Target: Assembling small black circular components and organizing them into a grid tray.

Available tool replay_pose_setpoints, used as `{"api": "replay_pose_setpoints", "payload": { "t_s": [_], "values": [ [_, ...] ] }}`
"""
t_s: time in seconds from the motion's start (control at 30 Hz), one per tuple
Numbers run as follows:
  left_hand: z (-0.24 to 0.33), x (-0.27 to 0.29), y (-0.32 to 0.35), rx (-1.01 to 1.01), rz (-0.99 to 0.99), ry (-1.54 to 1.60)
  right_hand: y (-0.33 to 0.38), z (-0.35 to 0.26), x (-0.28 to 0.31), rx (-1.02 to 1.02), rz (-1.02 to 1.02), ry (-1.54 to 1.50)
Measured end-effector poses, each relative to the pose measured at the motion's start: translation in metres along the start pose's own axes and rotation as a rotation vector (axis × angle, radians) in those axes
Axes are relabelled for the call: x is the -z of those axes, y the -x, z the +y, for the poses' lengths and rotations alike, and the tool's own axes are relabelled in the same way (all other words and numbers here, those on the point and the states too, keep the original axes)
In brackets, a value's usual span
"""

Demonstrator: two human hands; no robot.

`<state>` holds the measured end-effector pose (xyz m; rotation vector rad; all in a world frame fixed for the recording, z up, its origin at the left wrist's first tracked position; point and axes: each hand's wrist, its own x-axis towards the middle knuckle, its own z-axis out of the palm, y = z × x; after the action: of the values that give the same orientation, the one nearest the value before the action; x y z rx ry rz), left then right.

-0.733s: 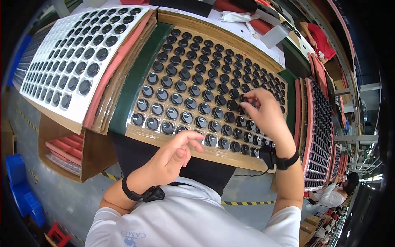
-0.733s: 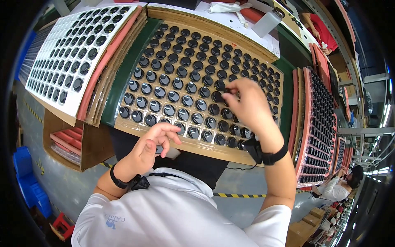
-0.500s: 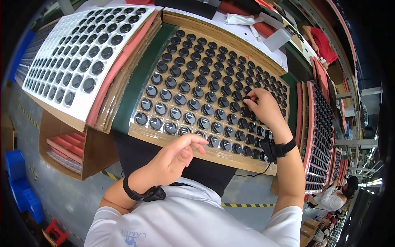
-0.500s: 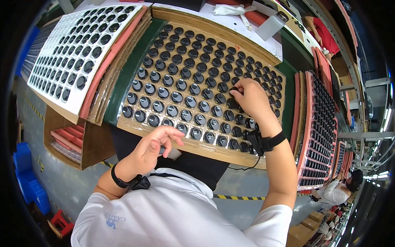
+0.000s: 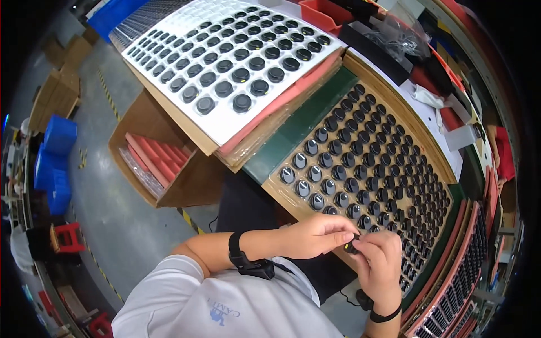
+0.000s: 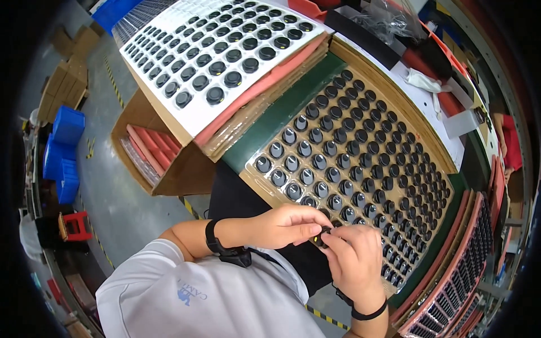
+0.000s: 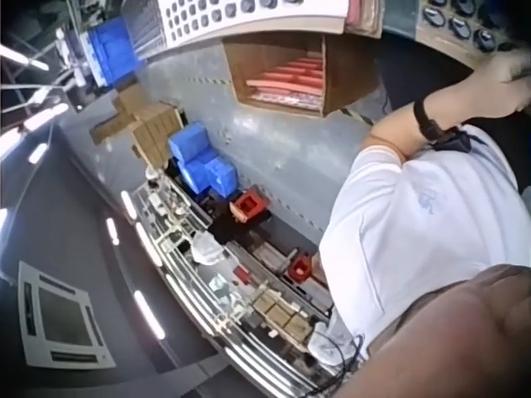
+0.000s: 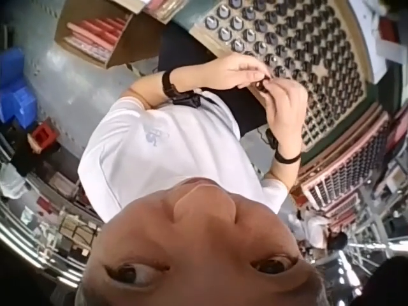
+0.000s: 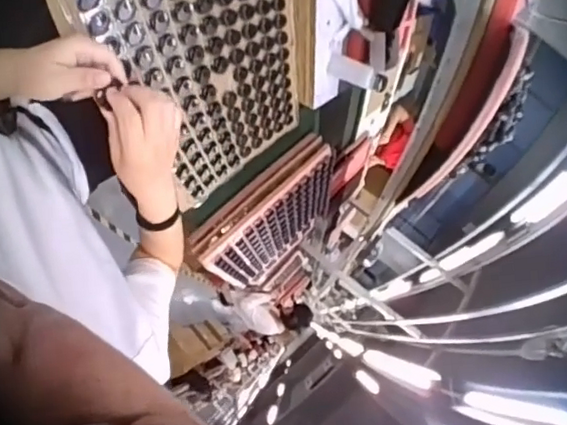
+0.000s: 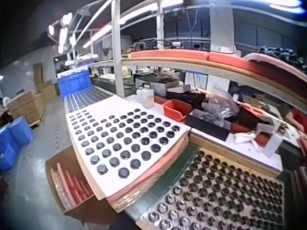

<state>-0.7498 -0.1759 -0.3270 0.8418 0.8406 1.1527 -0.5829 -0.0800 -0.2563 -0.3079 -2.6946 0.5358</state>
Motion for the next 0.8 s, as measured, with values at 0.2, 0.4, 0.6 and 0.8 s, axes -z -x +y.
{"api": "replay_pose_setpoints", "payload": {
  "t_s": [0.2,0.4,0.6,0.8],
  "values": [
    [-0.009,0.005,0.000,-0.153,0.050,0.138,0.002,0.004,-0.014,0.062,0.083,0.035],
    [-0.005,0.005,0.003,-0.195,0.009,0.023,0.010,0.009,-0.023,-0.064,0.203,-0.139],
    [0.004,0.001,0.007,-0.336,0.111,0.071,0.017,0.005,-0.050,-0.428,0.519,-1.382],
    [-0.002,0.000,0.007,-0.416,0.174,0.026,0.016,0.004,-0.054,-0.552,0.502,-1.776]
  ]
}}
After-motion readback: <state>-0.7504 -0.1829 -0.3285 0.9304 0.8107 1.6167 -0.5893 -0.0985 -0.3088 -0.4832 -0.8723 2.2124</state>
